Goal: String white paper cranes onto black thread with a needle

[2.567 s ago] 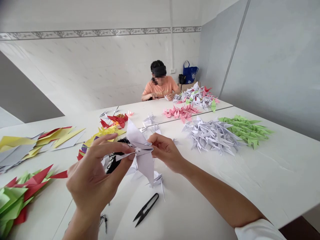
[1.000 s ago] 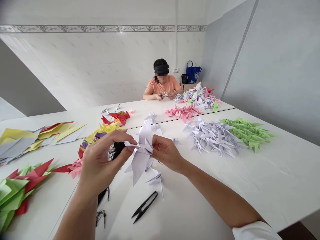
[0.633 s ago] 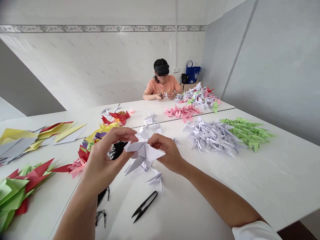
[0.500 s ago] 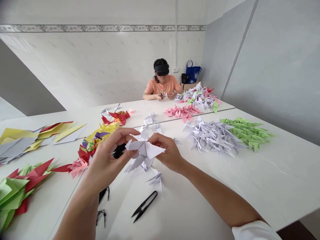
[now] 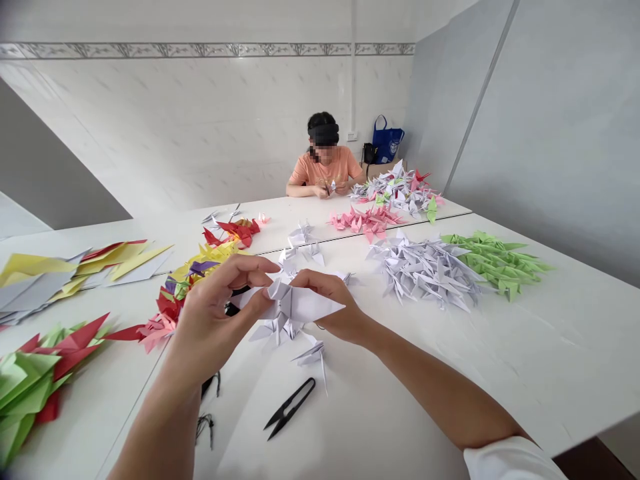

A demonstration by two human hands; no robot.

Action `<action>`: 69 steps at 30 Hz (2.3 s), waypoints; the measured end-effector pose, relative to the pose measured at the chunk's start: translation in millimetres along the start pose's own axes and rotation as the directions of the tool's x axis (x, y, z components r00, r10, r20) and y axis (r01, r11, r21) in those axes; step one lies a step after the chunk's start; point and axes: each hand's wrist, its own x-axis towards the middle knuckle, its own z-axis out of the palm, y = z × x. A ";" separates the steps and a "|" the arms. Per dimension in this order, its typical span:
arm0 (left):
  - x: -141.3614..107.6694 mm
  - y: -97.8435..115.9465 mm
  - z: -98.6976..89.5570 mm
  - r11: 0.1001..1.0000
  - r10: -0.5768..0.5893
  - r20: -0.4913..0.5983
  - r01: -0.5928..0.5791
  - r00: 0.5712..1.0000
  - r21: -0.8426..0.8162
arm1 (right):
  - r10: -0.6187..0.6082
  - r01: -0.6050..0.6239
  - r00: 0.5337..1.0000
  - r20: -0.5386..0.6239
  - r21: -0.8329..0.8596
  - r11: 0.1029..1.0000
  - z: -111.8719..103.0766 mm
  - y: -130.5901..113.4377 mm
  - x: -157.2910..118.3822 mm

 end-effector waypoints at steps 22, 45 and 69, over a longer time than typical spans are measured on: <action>-4.9 5.1 -2.1 0.999 -0.005 0.002 0.005 1.000 0.046 | -0.101 0.082 0.992 0.077 0.217 0.973 1.1 1.5 1.4; -5.1 9.9 -2.1 0.999 0.005 0.009 -0.006 1.000 0.047 | -0.076 0.063 0.996 0.050 0.229 0.972 1.1 -5.5 2.7; -3.5 10.4 -3.7 0.998 -0.036 0.035 0.034 0.999 0.059 | 0.009 -0.012 1.000 0.022 0.139 0.990 -2.3 -3.0 -0.6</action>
